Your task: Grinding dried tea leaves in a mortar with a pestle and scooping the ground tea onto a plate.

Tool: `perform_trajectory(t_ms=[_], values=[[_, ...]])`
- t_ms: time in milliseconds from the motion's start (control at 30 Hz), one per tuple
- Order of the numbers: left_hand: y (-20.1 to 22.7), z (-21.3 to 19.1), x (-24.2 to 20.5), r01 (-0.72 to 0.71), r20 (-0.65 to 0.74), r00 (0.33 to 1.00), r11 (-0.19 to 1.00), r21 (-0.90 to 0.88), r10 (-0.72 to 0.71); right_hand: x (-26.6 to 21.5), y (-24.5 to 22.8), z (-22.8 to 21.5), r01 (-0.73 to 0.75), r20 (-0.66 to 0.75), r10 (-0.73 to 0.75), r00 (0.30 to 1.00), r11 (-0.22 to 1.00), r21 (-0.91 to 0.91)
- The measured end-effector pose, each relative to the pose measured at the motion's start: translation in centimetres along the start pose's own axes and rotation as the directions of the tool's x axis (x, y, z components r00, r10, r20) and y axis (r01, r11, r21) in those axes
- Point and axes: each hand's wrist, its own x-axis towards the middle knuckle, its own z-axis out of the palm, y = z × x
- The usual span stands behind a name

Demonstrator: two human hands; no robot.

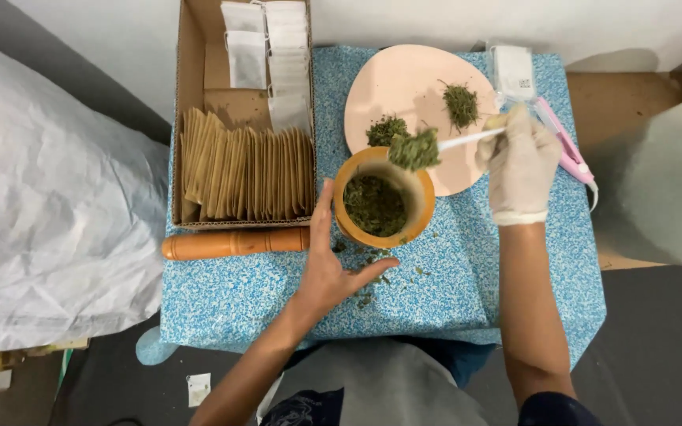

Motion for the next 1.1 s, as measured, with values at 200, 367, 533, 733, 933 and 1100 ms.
perform_trajectory(t_ms=[200,367,533,733,933,1100], values=[[-1.2,0.3,-0.7,0.062,0.064,0.996,0.997,0.04,-0.065,5.2,1.8,-1.6,0.111,-0.081,-0.103,0.991,0.988,0.104],[-0.1,0.4,0.1,0.181,0.103,0.976,0.98,0.083,-0.189,5.7,3.5,-0.6,0.257,-0.06,-0.27,0.961,0.952,-0.168],[-0.6,0.2,-0.7,0.331,0.133,0.931,0.94,0.078,-0.339,4.7,8.1,-2.2,0.624,0.251,-0.572,0.78,0.684,-0.379],[0.1,0.3,0.1,0.474,0.151,0.868,0.88,0.04,-0.474,4.2,9.6,-4.7,0.803,0.426,-0.699,0.574,0.379,-0.46],[2.5,-0.1,3.3,0.496,0.168,0.862,0.865,-0.081,-0.478,4.1,7.6,-4.7,0.884,0.349,-0.879,0.325,0.151,-0.443],[2.2,-0.9,3.7,0.498,0.228,0.86,0.848,-0.179,-0.457,-0.5,-1.5,-5.2,0.899,0.126,-0.938,0.324,0.263,-0.351]])
